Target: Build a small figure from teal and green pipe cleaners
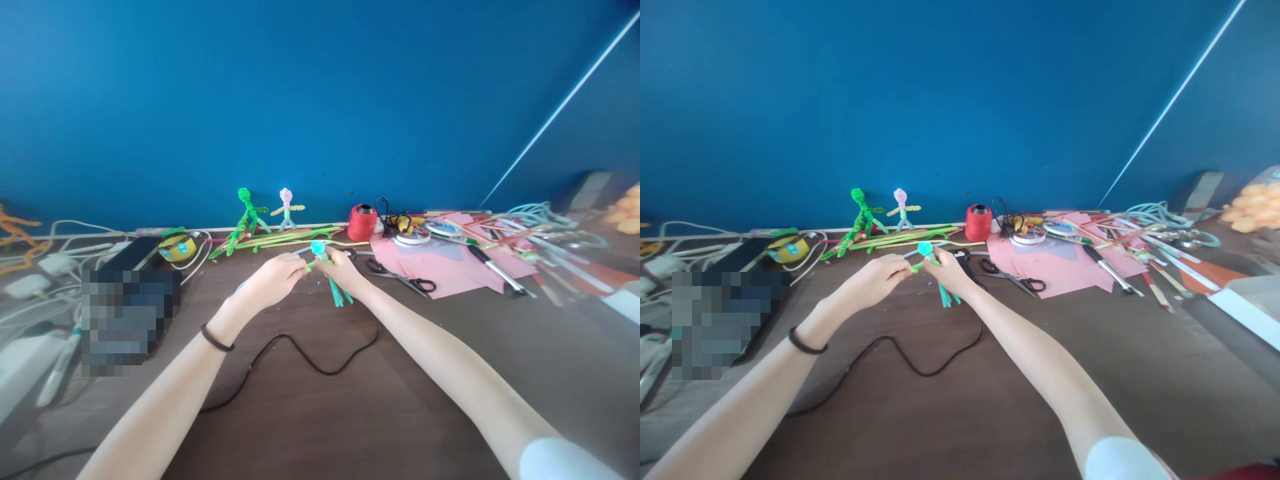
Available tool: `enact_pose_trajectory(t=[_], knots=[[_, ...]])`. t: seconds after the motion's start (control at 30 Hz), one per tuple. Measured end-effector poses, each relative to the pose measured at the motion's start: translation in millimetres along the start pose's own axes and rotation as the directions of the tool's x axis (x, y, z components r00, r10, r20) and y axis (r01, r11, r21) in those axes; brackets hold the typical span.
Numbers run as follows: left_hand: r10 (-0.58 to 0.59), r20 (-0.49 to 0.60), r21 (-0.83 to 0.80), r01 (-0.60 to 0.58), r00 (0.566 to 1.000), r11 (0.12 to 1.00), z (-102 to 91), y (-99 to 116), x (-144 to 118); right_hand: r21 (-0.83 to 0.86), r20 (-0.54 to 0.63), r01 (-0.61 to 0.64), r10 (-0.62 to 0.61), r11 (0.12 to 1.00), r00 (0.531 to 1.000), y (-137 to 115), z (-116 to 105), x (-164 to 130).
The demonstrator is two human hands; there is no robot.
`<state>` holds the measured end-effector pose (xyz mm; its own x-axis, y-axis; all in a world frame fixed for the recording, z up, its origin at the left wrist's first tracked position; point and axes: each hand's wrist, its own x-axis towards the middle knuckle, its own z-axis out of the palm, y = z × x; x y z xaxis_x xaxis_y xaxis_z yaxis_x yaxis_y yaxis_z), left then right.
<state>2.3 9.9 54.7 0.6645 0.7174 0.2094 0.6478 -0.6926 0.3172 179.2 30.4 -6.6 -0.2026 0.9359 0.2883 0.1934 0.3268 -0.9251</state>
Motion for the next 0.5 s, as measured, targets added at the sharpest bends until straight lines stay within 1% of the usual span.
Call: enact_pose_trajectory(t=[0.1, 0.2, 0.33, 0.5], knots=[[-0.032, -0.041, -0.038, 0.031, 0.999, 0.999, -2.7, -1.7, -0.2, -0.013, 0.071, -0.005, 0.006, 1.000, 0.997, -3.4, 1.0, -1.3], [-0.083, -0.067, -0.021, 0.082, 0.994, 0.996, -3.2, -4.0, 0.5, 0.019, 0.142, -0.016, 0.013, 1.000, 0.990, -8.8, 2.6, -3.4], [-0.186, -0.076, 0.034, 0.189, 0.980, 0.981, -0.6, -10.2, 2.0, 0.140, 0.210, -0.064, 0.034, 0.988, 0.977, -13.5, 3.8, -5.3], [-0.227, -0.031, 0.045, 0.229, 0.973, 0.972, 2.7, -15.2, 2.5, 0.321, 0.245, -0.127, 0.047, 0.939, 0.968, -10.3, 4.3, -4.8]])
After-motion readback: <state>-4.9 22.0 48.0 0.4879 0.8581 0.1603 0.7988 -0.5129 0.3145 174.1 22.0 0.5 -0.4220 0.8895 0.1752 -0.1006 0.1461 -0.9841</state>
